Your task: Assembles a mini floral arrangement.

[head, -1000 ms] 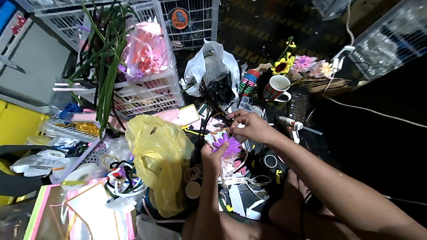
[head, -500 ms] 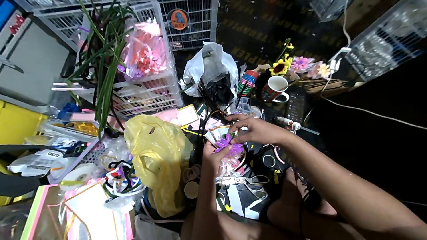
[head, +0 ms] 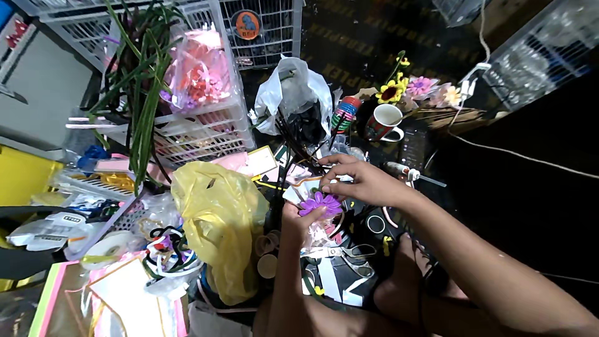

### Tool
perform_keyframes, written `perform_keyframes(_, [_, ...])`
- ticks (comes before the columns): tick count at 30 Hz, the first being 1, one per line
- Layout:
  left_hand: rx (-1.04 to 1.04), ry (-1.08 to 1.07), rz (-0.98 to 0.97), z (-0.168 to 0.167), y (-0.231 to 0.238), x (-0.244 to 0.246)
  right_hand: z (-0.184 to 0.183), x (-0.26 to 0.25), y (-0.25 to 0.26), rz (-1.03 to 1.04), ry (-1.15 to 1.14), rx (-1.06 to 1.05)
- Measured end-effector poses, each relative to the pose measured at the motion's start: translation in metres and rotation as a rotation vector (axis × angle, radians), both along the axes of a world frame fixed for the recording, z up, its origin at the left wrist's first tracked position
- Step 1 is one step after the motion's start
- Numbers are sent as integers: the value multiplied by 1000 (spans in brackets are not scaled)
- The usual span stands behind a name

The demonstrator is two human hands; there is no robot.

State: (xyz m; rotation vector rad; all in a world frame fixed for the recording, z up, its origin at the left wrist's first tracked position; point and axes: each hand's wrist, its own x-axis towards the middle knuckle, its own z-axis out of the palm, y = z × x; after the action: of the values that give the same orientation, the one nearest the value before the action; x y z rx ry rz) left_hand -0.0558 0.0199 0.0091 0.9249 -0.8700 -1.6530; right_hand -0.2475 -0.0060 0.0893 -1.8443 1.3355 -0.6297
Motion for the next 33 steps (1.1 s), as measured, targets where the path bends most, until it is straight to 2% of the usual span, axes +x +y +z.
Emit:
perform_keyframes(7, [-76,-101,19,-6,2,2,11,0,11,84,106,-192])
perform_keyframes(13, [-87,-93,14,-3,3,3,17,0,14,195,255,-272])
perform_keyframes(18, [-64,-150,-33,3,3,1,14,-1,8,202,244,-124])
perform_keyframes(27, [-33,-101,13,-3,1,-5,0,-3,2,105,-69,313])
perform_keyframes(29, [-19,-110,24,-2,0,-6,-1,-2,2,107,-56,290])
perform_keyframes(33, [-33,-131,49,-2,-1,-6,-2,-1,1,153,107,118])
